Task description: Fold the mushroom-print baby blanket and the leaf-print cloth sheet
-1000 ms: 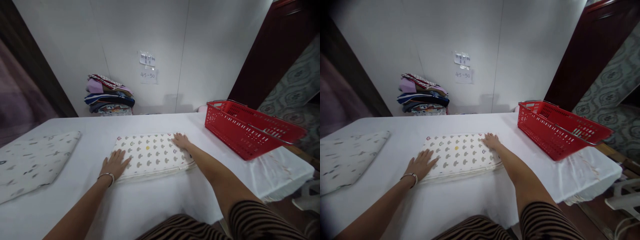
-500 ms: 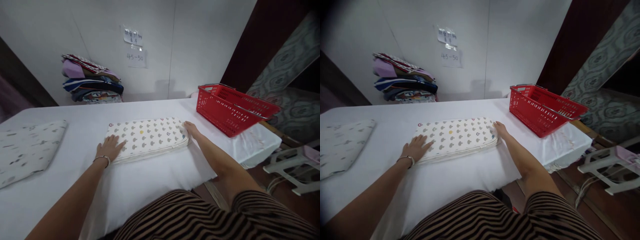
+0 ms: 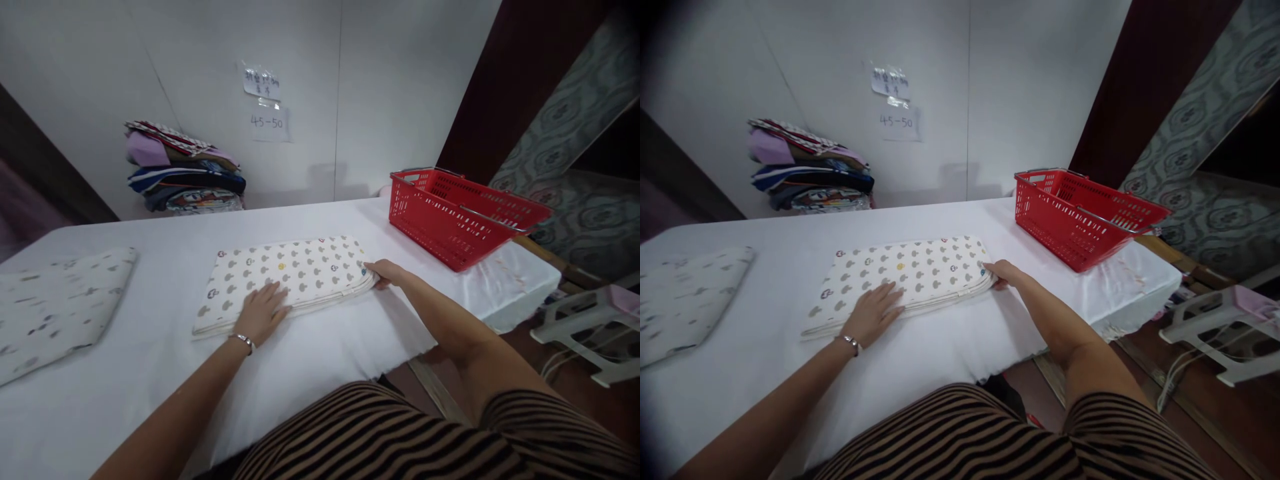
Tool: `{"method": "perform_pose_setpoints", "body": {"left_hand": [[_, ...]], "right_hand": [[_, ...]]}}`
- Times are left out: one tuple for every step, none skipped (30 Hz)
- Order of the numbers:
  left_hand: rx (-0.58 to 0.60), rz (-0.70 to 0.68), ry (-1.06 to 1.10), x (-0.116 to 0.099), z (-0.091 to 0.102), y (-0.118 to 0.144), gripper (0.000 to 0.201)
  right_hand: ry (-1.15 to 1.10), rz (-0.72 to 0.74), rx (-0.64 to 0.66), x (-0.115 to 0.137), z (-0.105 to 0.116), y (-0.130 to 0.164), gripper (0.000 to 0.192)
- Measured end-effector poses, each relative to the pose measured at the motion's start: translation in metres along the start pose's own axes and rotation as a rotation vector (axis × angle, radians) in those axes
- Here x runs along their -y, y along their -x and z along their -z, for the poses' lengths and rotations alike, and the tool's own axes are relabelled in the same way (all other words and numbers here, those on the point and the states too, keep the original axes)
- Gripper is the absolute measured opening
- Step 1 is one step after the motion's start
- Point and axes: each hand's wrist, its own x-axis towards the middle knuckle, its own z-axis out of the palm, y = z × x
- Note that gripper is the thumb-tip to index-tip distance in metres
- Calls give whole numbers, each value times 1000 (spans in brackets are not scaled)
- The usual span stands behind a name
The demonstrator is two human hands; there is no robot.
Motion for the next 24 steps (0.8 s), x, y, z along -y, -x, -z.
{"method": "perform_pose_setpoints", "body": {"left_hand": [[-3,-22,6,-2,-4,2,54],[-10,-40,9,-2,-7,3,55],[-21,-57,9,-1,-9,4,56],[-36,-71,6,0,-11,5,56],[-50,-82,1,1,-13,6,56],[-59,-95,-6,3,-14,6,56],[-62,-110,-12,3,-15,7,56],[-58,-127,-17,4,-15,7,57],[-52,-144,-21,3,-16,7,58],[-47,-157,-22,3,-16,7,58],[-44,-164,-20,2,-17,7,59],[-44,-167,-16,2,-17,7,59],[-44,-168,-9,2,-16,8,58],[-43,-168,0,2,-16,8,58],[-40,-168,12,2,-15,9,57],[-39,-167,26,2,-14,10,55],[-43,-161,42,2,-13,11,52],[-55,-152,59,2,-12,12,49],[-77,-141,81,1,-10,14,46],[-106,-131,105,-1,-9,15,42],[-137,-127,132,-4,-7,15,39],[-165,-127,162,-8,-6,15,36],[-186,-131,191,-13,-5,15,33],[-198,-136,218,-19,-4,13,31]], "right_hand": [[-3,14,6,0,0,-1,31],[-7,37,9,0,0,-2,29],[-12,61,8,-1,0,-3,27],[-20,88,2,-3,1,-5,26],[-31,116,-10,-4,3,-6,26],[-42,142,-25,-6,5,-8,25],[-49,164,-49,-8,6,-9,24],[-51,183,-81,-10,8,-10,24],[-50,197,-115,-12,9,-12,23],[-43,205,-145,-14,9,-13,24],[-33,207,-166,-17,8,-14,26],[-20,213,-180,-19,7,-14,29],[0,222,-184,-22,6,-14,33],[28,236,-179,-25,5,-13,39],[66,257,-180,-28,5,-12,45],[118,287,-193,-31,5,-10,51],[182,330,-224,-34,5,-8,55],[250,392,-276,-38,5,-6,56],[313,481,-346,-41,5,-3,55],[366,599,-426,-44,3,0,50],[409,740,-492,-46,1,3,44],[437,888,-528,-47,-3,6,37],[452,1027,-526,-47,-8,9,30],[461,1140,-487,-47,-13,12,26]]}}
